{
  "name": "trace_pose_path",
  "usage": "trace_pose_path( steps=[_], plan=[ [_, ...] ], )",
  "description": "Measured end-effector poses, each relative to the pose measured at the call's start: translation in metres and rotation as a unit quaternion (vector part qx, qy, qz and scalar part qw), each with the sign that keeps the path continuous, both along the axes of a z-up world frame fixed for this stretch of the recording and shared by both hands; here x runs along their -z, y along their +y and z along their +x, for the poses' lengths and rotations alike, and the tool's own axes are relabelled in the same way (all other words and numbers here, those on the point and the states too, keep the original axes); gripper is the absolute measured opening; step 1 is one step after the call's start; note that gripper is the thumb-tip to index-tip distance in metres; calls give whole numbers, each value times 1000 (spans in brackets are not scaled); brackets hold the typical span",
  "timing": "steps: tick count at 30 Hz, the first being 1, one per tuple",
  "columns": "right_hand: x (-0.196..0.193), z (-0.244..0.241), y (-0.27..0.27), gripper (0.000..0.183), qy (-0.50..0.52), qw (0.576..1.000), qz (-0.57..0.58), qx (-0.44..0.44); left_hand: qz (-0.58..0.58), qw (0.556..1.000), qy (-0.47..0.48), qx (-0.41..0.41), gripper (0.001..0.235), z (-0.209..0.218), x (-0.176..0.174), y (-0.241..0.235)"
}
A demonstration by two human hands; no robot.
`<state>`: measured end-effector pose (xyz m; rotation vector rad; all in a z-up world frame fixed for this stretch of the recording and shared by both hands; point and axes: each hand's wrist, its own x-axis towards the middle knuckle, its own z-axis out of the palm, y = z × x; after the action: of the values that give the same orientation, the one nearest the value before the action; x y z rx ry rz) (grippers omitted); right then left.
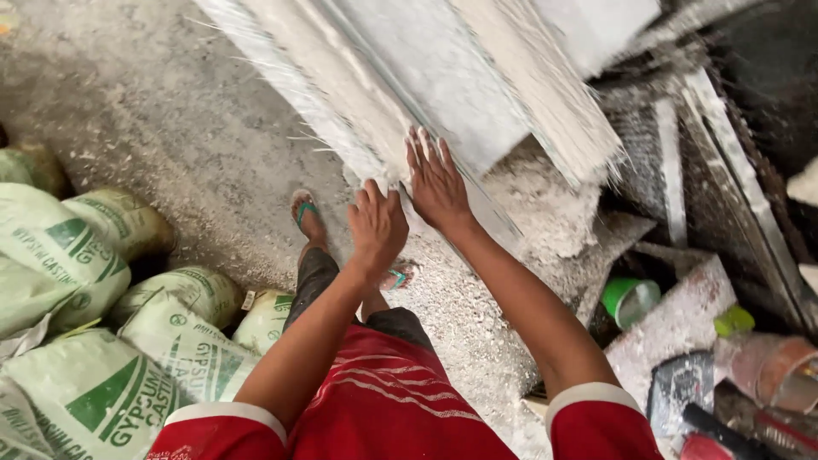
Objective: Applying and smoothing white plaster or resin over fiberglass strips on a mold to create architectural moldings.
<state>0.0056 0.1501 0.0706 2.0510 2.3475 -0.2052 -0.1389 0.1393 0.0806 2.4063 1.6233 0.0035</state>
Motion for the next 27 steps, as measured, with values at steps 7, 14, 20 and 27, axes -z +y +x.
trace_pose_path(
  steps=[7, 14, 20, 27],
  plan=[
    [-13, -57, 140, 62, -31, 998, 47, -13, 96, 994, 2, -52, 5, -45, 23, 127],
    [-21, -116, 295, 75, -45, 998, 25, -34, -11, 998, 36, -50, 18, -100, -12, 283],
    [-12, -164, 415, 79, -56, 998, 15, -19, 35, 996, -10, -82, 18, -144, 8, 401],
    [-15, -214, 544, 82, -59, 997, 30, -36, 88, 991, -30, -98, 23, -188, 18, 530]
  ],
)
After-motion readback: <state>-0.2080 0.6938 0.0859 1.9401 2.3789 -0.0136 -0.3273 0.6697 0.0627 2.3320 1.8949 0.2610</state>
